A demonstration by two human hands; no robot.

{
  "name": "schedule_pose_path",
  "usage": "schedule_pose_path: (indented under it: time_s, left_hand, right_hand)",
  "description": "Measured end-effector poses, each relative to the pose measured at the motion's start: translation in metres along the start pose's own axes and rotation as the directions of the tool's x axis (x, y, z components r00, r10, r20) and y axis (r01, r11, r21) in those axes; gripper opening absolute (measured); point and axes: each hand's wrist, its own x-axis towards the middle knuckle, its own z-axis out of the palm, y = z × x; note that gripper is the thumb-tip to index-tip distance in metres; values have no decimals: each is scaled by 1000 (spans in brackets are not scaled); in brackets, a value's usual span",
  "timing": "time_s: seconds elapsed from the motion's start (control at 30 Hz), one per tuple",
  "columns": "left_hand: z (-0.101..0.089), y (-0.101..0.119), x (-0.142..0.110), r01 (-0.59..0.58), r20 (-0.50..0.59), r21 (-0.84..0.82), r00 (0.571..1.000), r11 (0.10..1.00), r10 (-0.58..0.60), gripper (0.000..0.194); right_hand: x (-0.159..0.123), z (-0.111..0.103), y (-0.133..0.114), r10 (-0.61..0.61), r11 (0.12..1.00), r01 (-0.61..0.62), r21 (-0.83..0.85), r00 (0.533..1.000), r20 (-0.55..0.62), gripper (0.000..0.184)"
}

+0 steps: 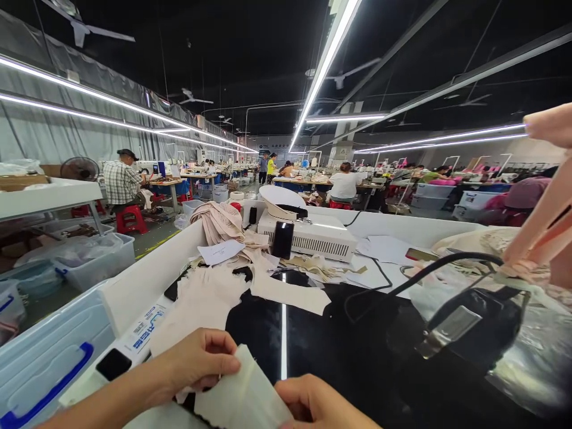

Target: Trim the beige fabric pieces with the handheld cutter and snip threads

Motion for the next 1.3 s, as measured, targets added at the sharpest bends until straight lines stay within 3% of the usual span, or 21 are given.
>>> schedule_pose_path:
  time_s: [0.13,0.27,0.33,0.5,0.57,0.63,0.77,0.9,1.0,1.17,1.3]
  left_hand:
    - [-13,28,22,-73,-44,186,996,980,82,62]
    - [-22,58,59,-191,-57,290,975,938,216,51]
    - [-25,72,82,-286,-67,325,944,901,324,48]
    - [-29,88,140,-483,-79,458,814,746,576,28]
    - [-32,82,158,-490,-55,531,794,691,606,21]
    - [-36,70,170,-472,-16,605,798,641,602,20]
    - [-46,47,180,-427,67,729,823,535,565,27]
    - [-48,41,178,-398,91,812,808,426,582,24]
    - [-44,42,177,-404,137,850,789,338,599,12]
    - [-35,43,183,-442,282,881,777,168,563,35]
    - [-30,42,193,-457,361,887,774,65,521,15]
  right_hand:
    - [12,-29,21,-47,983,-2,-185,964,-260,26]
    - [27,-54,31,-116,975,9,-221,872,-476,32]
    - [32,-69,27,-157,972,16,-235,789,-594,32]
    - [39,-117,16,-369,909,21,-416,504,-781,36]
    - [42,-131,19,-442,870,5,-493,451,-775,32]
    - [46,-138,29,-479,839,-11,-544,458,-749,31]
    - [56,-137,55,-496,803,-30,-596,521,-695,36]
    - [63,-137,70,-503,782,-32,-622,557,-661,40]
    - [64,-141,73,-514,768,-34,-639,563,-647,40]
    - [65,-147,76,-524,753,-54,-655,552,-648,38]
    - [65,-146,79,-530,745,-64,-664,547,-648,37]
